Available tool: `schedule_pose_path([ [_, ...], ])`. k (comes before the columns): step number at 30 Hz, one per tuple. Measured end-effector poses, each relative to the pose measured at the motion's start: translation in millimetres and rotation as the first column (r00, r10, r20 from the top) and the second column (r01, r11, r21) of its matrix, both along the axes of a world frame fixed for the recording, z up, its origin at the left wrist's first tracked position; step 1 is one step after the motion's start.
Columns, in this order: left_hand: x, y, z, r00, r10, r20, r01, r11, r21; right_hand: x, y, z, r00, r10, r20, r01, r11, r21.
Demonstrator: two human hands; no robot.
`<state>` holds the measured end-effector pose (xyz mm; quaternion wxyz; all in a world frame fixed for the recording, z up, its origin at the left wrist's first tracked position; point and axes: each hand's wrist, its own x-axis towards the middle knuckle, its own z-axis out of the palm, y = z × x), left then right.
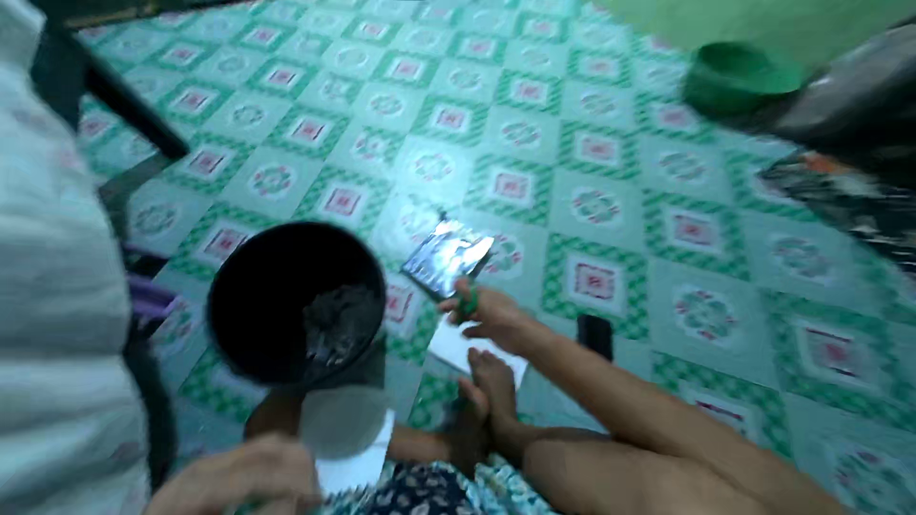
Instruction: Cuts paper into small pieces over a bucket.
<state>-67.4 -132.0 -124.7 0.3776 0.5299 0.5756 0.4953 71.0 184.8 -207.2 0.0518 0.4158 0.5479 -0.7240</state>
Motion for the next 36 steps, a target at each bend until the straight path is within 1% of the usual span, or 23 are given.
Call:
schedule_pose_path([
  [1,-4.7,-14.7,-11.6,0.985,0.13,-0.116,-0.138,0.988,-0.066,-0.4,3.3,-8.4,1.0,-0.021,-0.003,0.022,1.0,0.017],
  [2,-5.7,-27.3,-27.3,0.927,0.275,-0.256,-0.307,0.947,-0.096,-1.9,4.7,-14.3,0.999,-0.046,-0.001,0.046,0.999,0.014],
  [3,-4.0,-36.0,-42.8,0.829,0.399,-0.392,-0.472,0.875,-0.108,-3.9,4.3,-17.3,0.997,-0.074,0.009,0.074,0.997,0.006],
  [5,2.0,-43.3,-68.1,0.632,0.525,-0.57,-0.72,0.67,-0.181,-7.6,1.7,-17.5,0.994,-0.109,0.027,0.109,0.994,-0.003],
  [6,4.9,-45.7,-80.7,0.573,0.554,-0.603,-0.789,0.573,-0.223,-8.7,0.8,-17.1,0.994,-0.111,0.027,0.111,0.994,-0.006],
  [7,8.4,-47.3,-92.9,0.543,0.57,-0.617,-0.823,0.508,-0.254,-9.3,0.6,-17.0,0.994,-0.106,0.017,0.106,0.994,-0.005],
  [8,12.4,-47.8,-104.4,0.528,0.566,-0.633,-0.837,0.474,-0.275,-10.0,0.7,-17.3,0.994,-0.111,0.005,0.111,0.994,-0.003],
  [10,20.2,-44.1,-121.9,0.566,0.495,-0.659,-0.816,0.447,-0.366,-10.7,2.6,-16.5,0.991,-0.135,-0.001,0.135,0.991,-0.011],
  [12,20.7,-32.7,-131.7,0.663,0.363,-0.654,-0.746,0.387,-0.542,-9.9,5.2,-14.6,0.986,-0.166,0.013,0.166,0.986,-0.027],
  [13,19.3,-24.5,-136.1,0.695,0.304,-0.652,-0.717,0.36,-0.596,-9.8,6.0,-13.6,0.982,-0.187,0.024,0.187,0.982,-0.035],
  [15,19.3,-7.9,-147.9,0.689,0.212,-0.693,-0.711,0.382,-0.59,-10.0,6.3,-11.3,0.975,-0.218,0.039,0.22,0.974,-0.046],
  [16,18.9,4.6,-147.7,0.709,0.155,-0.688,-0.687,0.373,-0.623,-10.0,6.6,-10.3,0.974,-0.223,0.046,0.225,0.973,-0.049],
  [18,11.9,33.9,-144.7,0.842,0.076,-0.534,-0.531,0.285,-0.798,-9.6,7.6,-9.7,0.973,-0.224,0.057,0.227,0.972,-0.055],
  [20,3.7,47.1,-167.7,0.898,0.054,-0.437,-0.436,0.245,-0.866,-4.3,7.3,-18.8,0.978,-0.21,0.016,0.21,0.974,-0.08],
  [22,-2.2,49.0,-198.4,0.898,0.015,-0.44,-0.427,0.268,-0.863,10.7,9.1,-38.7,0.98,-0.171,-0.1,0.159,0.98,-0.117],
  [24,-2.9,51.9,-210.1,0.883,0.006,-0.47,-0.451,0.29,-0.844,16.8,12.3,-32.4,0.97,-0.174,-0.168,0.162,0.983,-0.086],
  [26,0.5,52.0,-203.0,0.885,0.058,-0.461,-0.457,0.29,-0.841,17.9,17.2,-11.2,0.959,-0.209,-0.192,0.201,0.978,-0.057],
  [28,-1.7,56.0,-183.8,0.935,0.014,-0.354,-0.344,0.277,-0.897,19.3,24.2,5.6,0.938,-0.271,-0.216,0.268,0.962,-0.044],
  [29,-1.2,58.6,-183.0,0.931,0.04,-0.363,-0.357,0.318,-0.879,20.4,31.0,10.9,0.929,-0.293,-0.226,0.292,0.956,-0.037],
  [31,-0.9,66.5,-175.7,0.952,0.08,-0.295,-0.304,0.348,-0.887,19.7,55.1,20.3,0.913,-0.343,-0.22,0.348,0.937,-0.018],
  [32,0.5,64.7,-178.2,0.955,0.079,-0.285,-0.293,0.375,-0.879,21.9,66.5,22.8,0.909,-0.35,-0.228,0.358,0.934,-0.008],
  [34,4.8,52.2,-192.6,0.937,0.091,-0.336,-0.341,0.437,-0.832,31.3,82.3,23.9,0.899,-0.33,-0.287,0.349,0.937,0.016],
  [36,11.6,56.9,-180.5,0.937,0.118,-0.329,-0.347,0.42,-0.839,39.4,83.7,34.4,0.891,-0.325,-0.317,0.362,0.93,0.063],
])
